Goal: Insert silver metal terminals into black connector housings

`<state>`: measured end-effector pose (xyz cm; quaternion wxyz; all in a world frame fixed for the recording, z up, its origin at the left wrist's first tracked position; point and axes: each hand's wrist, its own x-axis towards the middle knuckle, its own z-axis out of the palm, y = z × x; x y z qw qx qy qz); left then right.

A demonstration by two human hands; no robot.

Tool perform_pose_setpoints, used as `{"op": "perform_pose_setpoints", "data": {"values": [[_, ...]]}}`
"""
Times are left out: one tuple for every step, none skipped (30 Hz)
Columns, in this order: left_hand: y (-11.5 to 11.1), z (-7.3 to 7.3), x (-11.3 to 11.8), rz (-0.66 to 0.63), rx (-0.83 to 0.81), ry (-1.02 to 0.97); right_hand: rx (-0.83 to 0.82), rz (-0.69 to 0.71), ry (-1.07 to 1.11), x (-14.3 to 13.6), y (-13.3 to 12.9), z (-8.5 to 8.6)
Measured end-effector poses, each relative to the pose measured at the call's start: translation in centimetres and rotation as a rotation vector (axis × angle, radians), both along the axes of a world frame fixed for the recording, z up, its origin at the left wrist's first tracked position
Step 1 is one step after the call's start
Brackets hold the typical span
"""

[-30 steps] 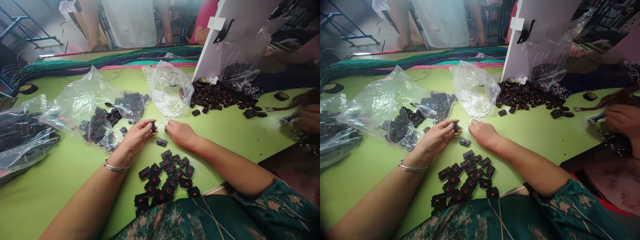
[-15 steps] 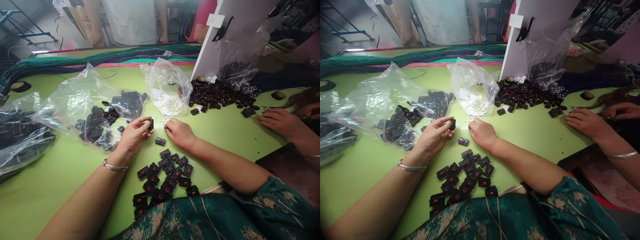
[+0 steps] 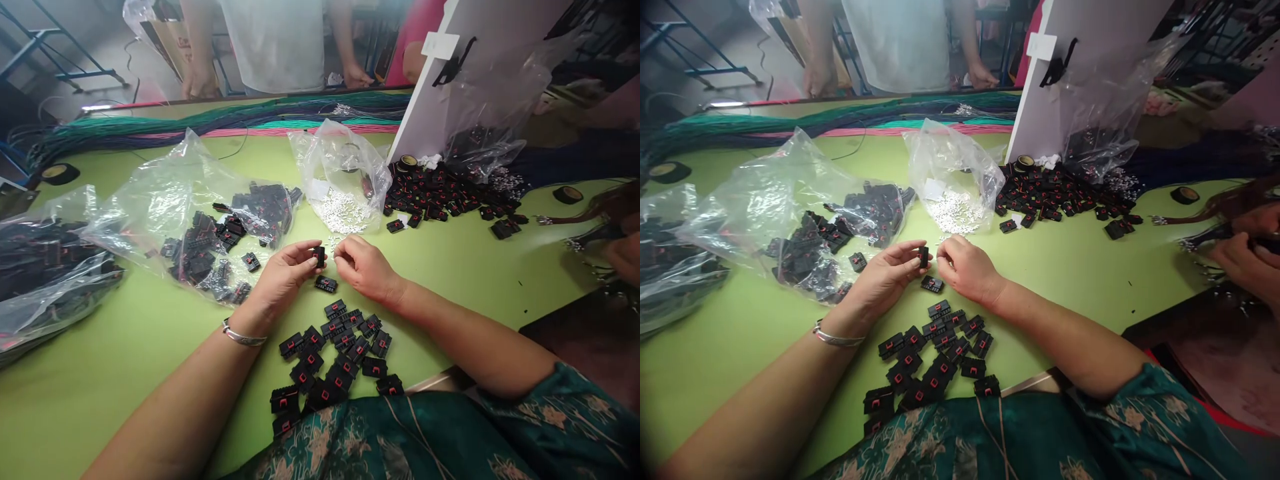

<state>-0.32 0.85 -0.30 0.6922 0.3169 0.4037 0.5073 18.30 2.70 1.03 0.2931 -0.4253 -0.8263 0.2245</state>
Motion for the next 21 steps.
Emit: {"op": "perform_pose_setpoints", "data": {"values": [[-0.02, 0.0, 0.03, -0.017, -0.01, -0.015, -0.007, 0.01, 0.028, -0.03, -0.15, 0.12], [-0.05, -0.01, 0.06, -0.032, -0.019, -0.027, -0.015, 0.017, 0.041, -0.08, -0.3, 0.23], [-0.08, -0.01, 0.09, -0.043, -0.026, -0.035, -0.024, 0.019, 0.045, -0.13, -0.44, 0.34], [-0.11, -0.02, 0.13, -0.051, -0.033, -0.037, -0.034, 0.02, 0.043, -0.19, -0.56, 0.42], [-0.13, -0.02, 0.16, -0.054, -0.04, -0.036, -0.046, 0.018, 0.04, -0.24, -0.65, 0.49], [-0.16, -0.02, 0.19, -0.056, -0.045, -0.033, -0.059, 0.016, 0.037, -0.27, -0.71, 0.54], [-0.17, -0.01, 0.22, -0.058, -0.05, -0.029, -0.071, 0.015, 0.036, -0.3, -0.75, 0.56], [-0.18, 0.0, 0.25, -0.058, -0.053, -0.024, -0.081, 0.014, 0.035, -0.31, -0.78, 0.58], [-0.19, 0.02, 0.28, -0.058, -0.055, -0.02, -0.087, 0.014, 0.037, -0.31, -0.79, 0.58], [-0.2, 0.04, 0.31, -0.058, -0.054, -0.016, -0.088, 0.014, 0.039, -0.31, -0.79, 0.57], [-0.22, 0.06, 0.33, -0.059, -0.05, -0.013, -0.086, 0.016, 0.04, -0.31, -0.79, 0.55], [-0.24, 0.09, 0.36, -0.061, -0.045, -0.008, -0.084, 0.017, 0.041, -0.32, -0.8, 0.53], [-0.28, 0.11, 0.4, -0.061, -0.038, -0.002, -0.084, 0.018, 0.042, -0.32, -0.8, 0.51], [-0.31, 0.13, 0.43, -0.061, -0.03, 0.005, -0.087, 0.016, 0.042, -0.33, -0.82, 0.48], [-0.36, 0.13, 0.45, -0.059, -0.02, 0.014, -0.093, 0.012, 0.041, -0.34, -0.83, 0.45], [-0.4, 0.11, 0.47, -0.057, -0.009, 0.026, -0.101, 0.006, 0.04, -0.35, -0.86, 0.43], [-0.44, 0.07, 0.48, -0.056, 0.003, 0.037, -0.108, -0.002, 0.039, -0.36, -0.89, 0.4], [-0.48, 0.01, 0.48, -0.057, 0.016, 0.047, -0.114, -0.01, 0.04, -0.37, -0.91, 0.38], [-0.51, -0.07, 0.47, -0.06, 0.027, 0.056, -0.117, -0.017, 0.043, -0.38, -0.94, 0.38], [-0.53, -0.16, 0.44, -0.064, 0.037, 0.064, -0.119, -0.022, 0.046, -0.39, -0.96, 0.38], [-0.55, -0.25, 0.42, -0.069, 0.044, 0.07, -0.119, -0.027, 0.049, -0.4, -0.97, 0.39]]}}
